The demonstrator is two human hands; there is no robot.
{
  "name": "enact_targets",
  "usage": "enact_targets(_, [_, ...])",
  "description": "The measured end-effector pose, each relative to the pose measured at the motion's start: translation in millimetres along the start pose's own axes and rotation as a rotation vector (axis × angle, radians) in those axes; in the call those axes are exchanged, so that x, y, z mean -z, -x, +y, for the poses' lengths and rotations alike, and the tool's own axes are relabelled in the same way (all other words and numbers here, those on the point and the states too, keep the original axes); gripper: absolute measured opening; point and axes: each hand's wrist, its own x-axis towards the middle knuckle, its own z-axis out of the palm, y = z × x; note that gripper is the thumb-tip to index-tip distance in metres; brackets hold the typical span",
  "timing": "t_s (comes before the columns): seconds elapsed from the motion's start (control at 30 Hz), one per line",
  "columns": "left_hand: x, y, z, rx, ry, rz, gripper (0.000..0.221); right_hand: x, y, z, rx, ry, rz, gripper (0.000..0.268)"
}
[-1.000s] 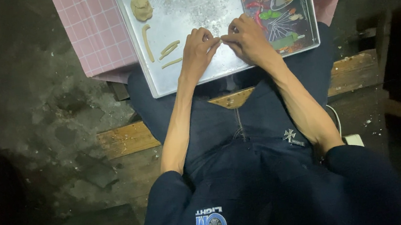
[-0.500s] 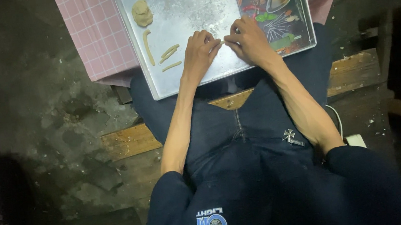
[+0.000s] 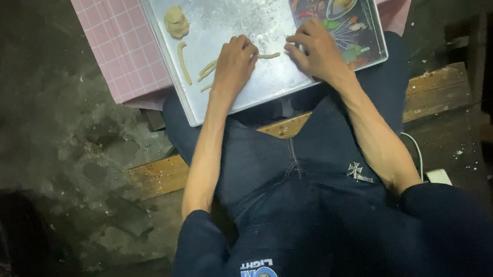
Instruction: Shaping small pieces of dough into thin strips by rolling them on a flat surface and arranging them on a baking tray.
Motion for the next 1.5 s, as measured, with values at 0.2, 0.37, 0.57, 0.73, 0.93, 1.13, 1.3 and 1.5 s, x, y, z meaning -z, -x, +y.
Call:
enact_targets(0.2, [8.5, -31.7, -34.7, 0.051, -0.069, 0.019, 0.011, -1.1, 2.2, 6.3, -0.003, -0.034, 0.039, 0.015])
enact_targets(0.37, [19.2, -28.0, -21.0, 0.470, -0.155, -0.027, 0.009, 4.1, 0.5, 6.8, -0.004, -0.050, 0.049, 0.013])
enact_targets(0.57, [4.7, -30.7, 26.6, 0.892, 0.109, -0.126, 0.058, 4.6, -0.2, 3.2, -0.028, -0.054, 0.015, 0.014])
enact_targets(0.73, [-20.5, -39.4, 20.9, 0.948, 0.068, -0.119, 0.043, 10.8, -3.4, -0.1, -0.027, -0.065, 0.048, 0.015])
enact_targets(0.93, [-22.3, -49.0, 2.2, 0.930, 0.057, 0.052, 0.046, 10.9, -3.4, 1.5, -0.033, -0.088, 0.059, 0.013])
enact_targets(1.13, [-25.9, -83.8, -55.4, 0.886, 0.105, 0.208, 0.035, 8.2, -5.1, 4.5, -0.023, -0.093, 0.080, 0.011])
enact_targets(1.3, [-14.1, -125.7, -102.0, 0.823, 0.186, 0.267, 0.029, 9.6, -8.3, 1.8, -0.071, -0.099, 0.070, 0.011])
enact_targets(1.5, [-32.1, -150.2, -165.3, 0.700, 0.286, 0.371, 0.046, 7.3, -10.9, 6.5, -0.058, -0.085, 0.070, 0.010])
